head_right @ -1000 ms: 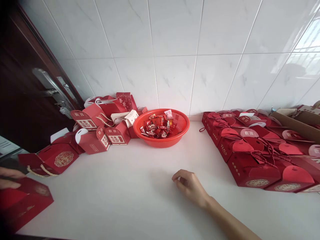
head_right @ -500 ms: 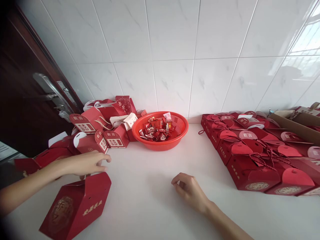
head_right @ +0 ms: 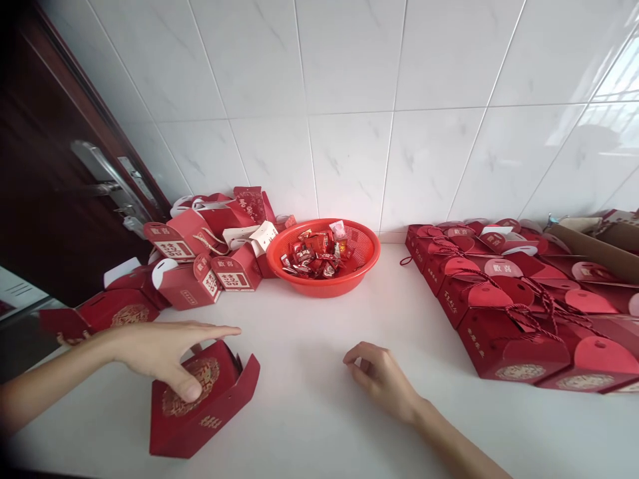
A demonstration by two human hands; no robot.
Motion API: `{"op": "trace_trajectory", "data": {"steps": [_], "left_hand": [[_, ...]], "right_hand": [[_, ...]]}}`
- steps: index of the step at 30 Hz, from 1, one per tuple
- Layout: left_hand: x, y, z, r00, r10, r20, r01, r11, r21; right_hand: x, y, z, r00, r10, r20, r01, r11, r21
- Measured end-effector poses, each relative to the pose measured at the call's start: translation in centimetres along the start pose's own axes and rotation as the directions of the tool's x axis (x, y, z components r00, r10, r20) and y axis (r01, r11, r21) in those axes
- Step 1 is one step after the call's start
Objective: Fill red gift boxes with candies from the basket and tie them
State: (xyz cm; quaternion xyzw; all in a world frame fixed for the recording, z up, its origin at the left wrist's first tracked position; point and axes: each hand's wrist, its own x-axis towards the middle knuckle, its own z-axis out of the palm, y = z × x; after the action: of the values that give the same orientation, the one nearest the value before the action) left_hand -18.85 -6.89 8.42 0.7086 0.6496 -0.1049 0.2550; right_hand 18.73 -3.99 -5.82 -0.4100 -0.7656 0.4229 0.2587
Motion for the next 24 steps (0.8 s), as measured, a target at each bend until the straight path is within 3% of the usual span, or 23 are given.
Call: {"op": "trace_trajectory", "data": {"steps": [3,8,11,13,16,18,20,24], "left_hand": [[1.2,1.2,0.7,0.995,0.019,0.097,-0.011,0.997,-0.082],[4.0,4.2,1.3,0.981,0.184,0.065,-0.156,0.941,-0.301],[5.3,6.2,1.6,0.965,0.261,0.019,-0.239,0.910,-0.338],[5.7,7.4,1.7,0.956,0.290,-0.047,-0.289,0.903,-0.318],[5.8,8.8,1.9,0.921,0.294,-0.255,-0.361,0.891,-0.274],[5.7,9.4,2.1,0.888,0.292,-0.355,-0.403,0.867,-0.294],[5.9,9.8,2.6,0.871,0.303,-0.387,-0.439,0.833,-0.336],[6.8,10.7,3.6,0.875,0.235,-0.423,-0.375,0.882,-0.285]], "right_hand": [[0.3,-0.9,0.6,0.999,0.004,0.043,-0.007,0.997,0.072],[2.0,-3.1,2.3,0.974,0.056,0.219,-0.127,0.938,0.323],[3.6,-4.3,2.2,0.962,0.128,0.240,-0.216,0.896,0.389],[4.4,-5.0,1.3,0.975,0.133,0.177,-0.193,0.903,0.384],[4.7,-5.9,-0.5,0.996,0.053,-0.065,-0.032,0.959,0.281],[4.4,-6.2,-1.5,0.971,-0.039,-0.237,0.071,0.989,0.129],[4.2,-6.2,-1.9,0.928,-0.136,-0.348,0.132,0.991,-0.036],[4.1,-4.9,-1.0,0.874,-0.271,-0.402,0.186,0.953,-0.238]]}}
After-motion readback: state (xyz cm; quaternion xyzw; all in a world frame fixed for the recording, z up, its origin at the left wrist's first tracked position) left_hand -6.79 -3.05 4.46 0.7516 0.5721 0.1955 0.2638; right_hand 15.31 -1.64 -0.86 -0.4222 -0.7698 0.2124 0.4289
